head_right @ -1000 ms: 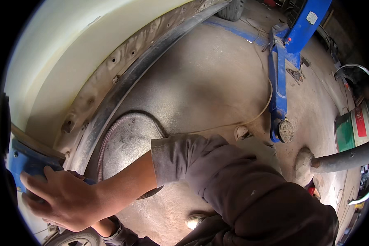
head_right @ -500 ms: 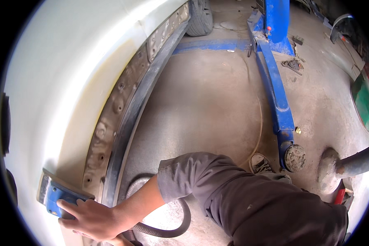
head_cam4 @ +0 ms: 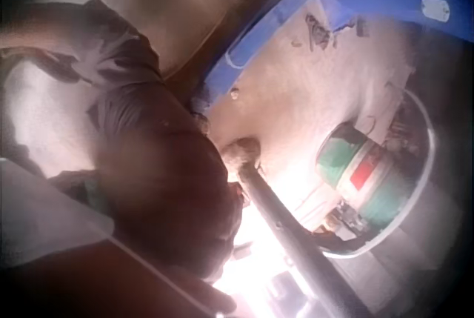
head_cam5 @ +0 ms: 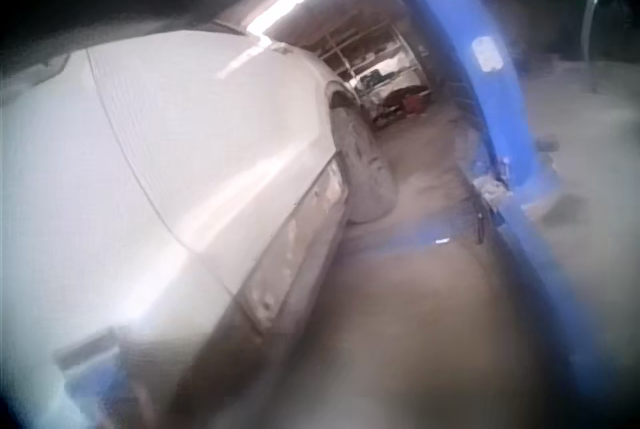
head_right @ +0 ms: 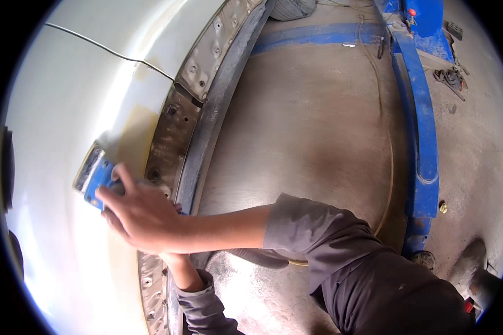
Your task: The person uses a blue pneumatic sander to smooth a yellow filler patch on the front bumper of a white car. The sander is moved back and forth over the repair area, and the person occasionally pauses to feel the surface with a hand.
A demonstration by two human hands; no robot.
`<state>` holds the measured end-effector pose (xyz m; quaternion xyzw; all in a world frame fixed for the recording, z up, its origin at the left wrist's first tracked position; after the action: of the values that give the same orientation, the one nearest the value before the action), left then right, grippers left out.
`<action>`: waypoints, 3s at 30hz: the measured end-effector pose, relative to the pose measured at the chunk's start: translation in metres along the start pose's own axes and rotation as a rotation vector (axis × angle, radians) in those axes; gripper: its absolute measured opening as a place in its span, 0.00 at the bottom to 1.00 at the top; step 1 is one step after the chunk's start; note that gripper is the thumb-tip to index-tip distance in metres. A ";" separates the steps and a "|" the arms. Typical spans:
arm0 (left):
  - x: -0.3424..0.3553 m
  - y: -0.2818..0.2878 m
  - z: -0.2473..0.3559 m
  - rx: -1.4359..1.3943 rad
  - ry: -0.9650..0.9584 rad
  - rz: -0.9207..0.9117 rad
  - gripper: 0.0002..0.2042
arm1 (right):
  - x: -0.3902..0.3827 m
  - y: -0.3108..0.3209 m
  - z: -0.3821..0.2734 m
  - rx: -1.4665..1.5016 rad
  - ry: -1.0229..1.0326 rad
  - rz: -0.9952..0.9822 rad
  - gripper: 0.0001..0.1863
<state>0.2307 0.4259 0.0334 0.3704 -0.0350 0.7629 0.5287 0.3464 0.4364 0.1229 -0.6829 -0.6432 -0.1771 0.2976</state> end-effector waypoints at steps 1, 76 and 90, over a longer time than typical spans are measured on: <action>0.008 -0.008 -0.002 -0.042 0.012 -0.013 0.30 | 0.015 0.012 0.007 -0.078 -0.023 -0.004 0.16; 0.040 -0.140 -0.038 -0.035 -0.118 -0.220 0.17 | 0.055 0.107 0.126 -0.365 -0.098 0.225 0.31; 0.030 -0.121 -0.034 -0.040 -0.209 -0.158 0.19 | 0.048 0.091 0.112 -0.314 -0.025 0.158 0.32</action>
<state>0.3084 0.5180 -0.0141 0.4389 -0.0760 0.6752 0.5880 0.4254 0.5447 0.0517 -0.7715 -0.5556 -0.2431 0.1923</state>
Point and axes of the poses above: each hand's wrist, its own x-axis towards the middle knuckle, its own y-axis out of the back of the hand, z = x × y, the point moved 8 cm from there along x, towards the middle knuckle, and after that the axes turned 10 degrees about -y, right-handed, at the moved point
